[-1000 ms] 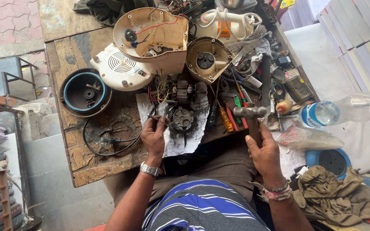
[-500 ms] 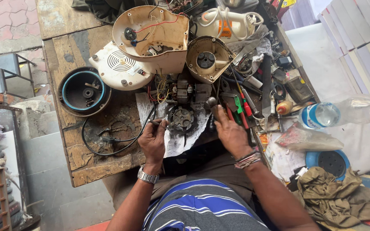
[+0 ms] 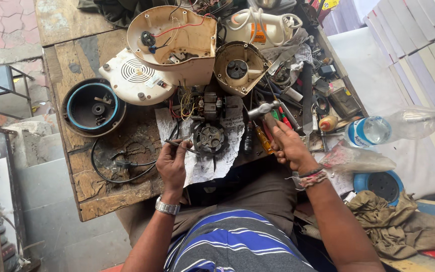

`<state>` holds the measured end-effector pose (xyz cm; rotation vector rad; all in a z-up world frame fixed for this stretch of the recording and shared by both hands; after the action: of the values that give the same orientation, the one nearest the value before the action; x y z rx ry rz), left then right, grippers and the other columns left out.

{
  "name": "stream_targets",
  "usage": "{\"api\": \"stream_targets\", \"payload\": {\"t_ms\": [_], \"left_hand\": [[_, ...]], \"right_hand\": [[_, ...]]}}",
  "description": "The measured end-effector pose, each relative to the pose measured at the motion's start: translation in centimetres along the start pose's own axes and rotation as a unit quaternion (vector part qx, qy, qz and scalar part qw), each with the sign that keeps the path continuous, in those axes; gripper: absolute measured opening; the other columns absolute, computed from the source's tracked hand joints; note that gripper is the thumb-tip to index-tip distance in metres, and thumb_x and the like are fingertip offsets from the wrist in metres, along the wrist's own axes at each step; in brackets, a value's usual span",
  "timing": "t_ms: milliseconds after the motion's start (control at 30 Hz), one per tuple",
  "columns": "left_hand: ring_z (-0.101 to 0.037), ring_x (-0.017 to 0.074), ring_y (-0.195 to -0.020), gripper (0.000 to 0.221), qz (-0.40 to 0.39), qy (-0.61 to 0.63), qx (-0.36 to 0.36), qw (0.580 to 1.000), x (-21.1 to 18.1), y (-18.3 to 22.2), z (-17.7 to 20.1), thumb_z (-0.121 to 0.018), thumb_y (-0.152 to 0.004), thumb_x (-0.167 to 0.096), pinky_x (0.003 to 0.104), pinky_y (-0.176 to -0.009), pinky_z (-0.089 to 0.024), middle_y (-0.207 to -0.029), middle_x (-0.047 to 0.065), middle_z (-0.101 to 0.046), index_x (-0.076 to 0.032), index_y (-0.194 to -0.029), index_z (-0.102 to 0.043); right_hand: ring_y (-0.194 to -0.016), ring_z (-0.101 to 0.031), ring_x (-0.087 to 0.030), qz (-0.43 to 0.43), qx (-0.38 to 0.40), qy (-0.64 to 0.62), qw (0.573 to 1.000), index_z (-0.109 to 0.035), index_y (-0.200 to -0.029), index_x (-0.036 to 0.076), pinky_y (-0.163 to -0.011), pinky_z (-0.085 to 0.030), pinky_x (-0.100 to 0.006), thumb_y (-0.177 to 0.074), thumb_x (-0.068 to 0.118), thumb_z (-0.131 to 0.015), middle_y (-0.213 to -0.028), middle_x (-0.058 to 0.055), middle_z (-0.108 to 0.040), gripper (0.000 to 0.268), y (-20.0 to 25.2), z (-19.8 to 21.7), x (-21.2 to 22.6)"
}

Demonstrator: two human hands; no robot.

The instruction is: The person disassembles a small motor or appliance component on a cluttered workbench. They use a hammer and a metal punch to tap a pin or shaft, then use a screwdriver to adjust internal parts. The person repeatedly handles the component, turning it over and tapping it with tools.

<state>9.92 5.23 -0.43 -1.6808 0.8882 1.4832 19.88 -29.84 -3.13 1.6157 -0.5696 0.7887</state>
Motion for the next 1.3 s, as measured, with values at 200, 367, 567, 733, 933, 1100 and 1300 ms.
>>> {"api": "stream_targets", "payload": {"t_ms": [200, 367, 567, 733, 933, 1100, 1300], "left_hand": [[-0.077, 0.0189, -0.094, 0.012, 0.082, 0.028, 0.179, 0.98, 3.6, -0.5, -1.6, -0.063, -0.1, -0.014, 0.033, -0.085, -0.064, -0.098, 0.013, -0.078, -0.003, -0.102, -0.069], [-0.075, 0.0189, -0.092, 0.01, 0.086, 0.054, 0.215, 0.971, 4.1, 0.3, -3.5, -0.065, -0.099, -0.009, 0.032, -0.085, -0.063, -0.098, 0.014, -0.077, -0.002, -0.104, -0.069], [-0.069, 0.0162, -0.068, 0.011, 0.007, -0.198, 0.101, 0.975, 1.4, 1.8, -3.1, -0.063, -0.101, -0.013, 0.028, -0.057, -0.057, -0.083, 0.008, -0.073, -0.003, -0.099, -0.068], [-0.064, 0.0192, -0.062, 0.011, -0.07, -0.242, 0.185, 0.95, -1.1, 4.1, -8.1, -0.063, -0.099, -0.014, 0.032, -0.053, -0.052, -0.082, 0.01, -0.069, -0.005, -0.104, -0.064], [-0.071, 0.0311, -0.064, 0.063, -0.024, -0.476, 0.351, 0.806, 0.3, 4.0, -14.7, -0.074, -0.087, -0.022, 0.041, -0.054, -0.057, -0.077, 0.018, -0.072, 0.007, -0.133, -0.045], [-0.073, 0.032, -0.065, 0.051, -0.033, -0.533, 0.334, 0.777, 0.5, 2.5, -15.4, -0.079, -0.084, -0.029, 0.042, -0.055, -0.059, -0.073, 0.018, -0.073, 0.006, -0.113, -0.057], [-0.074, 0.0301, -0.07, 0.036, -0.012, -0.555, 0.334, 0.762, 2.5, 1.3, -17.8, -0.081, -0.081, -0.034, 0.041, -0.058, -0.06, -0.077, 0.017, -0.073, -0.002, -0.089, -0.069]], "right_hand": [[-0.044, -0.037, -0.001, -0.115, 0.256, -0.365, 0.888, -0.043, -0.141, 0.028, -0.035, -0.036, -0.013, -0.109, 0.043, -0.044, -0.069, 0.005, -0.043, 0.035, 2.4, -2.0, -0.7], [-0.044, -0.036, 0.001, -0.11, 0.316, -0.383, 0.861, -0.043, -0.144, 0.024, -0.034, -0.037, -0.012, -0.109, 0.043, -0.041, -0.068, 0.005, -0.043, 0.039, 2.4, -1.8, -1.5], [-0.044, -0.037, -0.001, -0.06, 0.229, -0.326, 0.915, -0.041, -0.136, 0.019, -0.034, -0.035, -0.015, -0.112, 0.045, -0.042, -0.069, 0.004, -0.043, 0.036, 3.1, -1.3, -1.1], [-0.04, -0.037, -0.004, 0.005, 0.056, -0.174, 0.983, -0.038, -0.15, 0.029, -0.033, -0.033, -0.018, -0.101, 0.043, -0.046, -0.065, 0.002, -0.043, 0.051, 5.0, -0.9, 0.0], [-0.04, -0.038, -0.005, 0.057, 0.007, -0.123, 0.991, -0.034, -0.158, 0.028, -0.033, -0.034, -0.02, -0.102, 0.04, -0.047, -0.065, 0.001, -0.044, 0.059, 7.5, -1.6, 1.0], [-0.039, -0.038, -0.004, 0.066, -0.022, -0.102, 0.992, -0.032, -0.159, 0.03, -0.032, -0.033, -0.02, -0.1, 0.039, -0.047, -0.064, 0.001, -0.045, 0.061, 8.2, -0.8, 0.6], [-0.04, -0.038, -0.004, 0.079, -0.023, -0.109, 0.991, -0.033, -0.159, 0.027, -0.032, -0.033, -0.019, -0.102, 0.037, -0.048, -0.064, 0.002, -0.045, 0.06, 8.2, -0.4, 0.5]]}}
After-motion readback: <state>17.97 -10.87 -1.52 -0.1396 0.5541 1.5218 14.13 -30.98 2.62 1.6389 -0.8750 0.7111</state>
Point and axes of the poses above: each hand's wrist, its own y-axis away from the middle knuckle, its own z-axis out of the back of the hand, x = y × z, the point moved 7 cm from there along -y, towards the middle knuckle
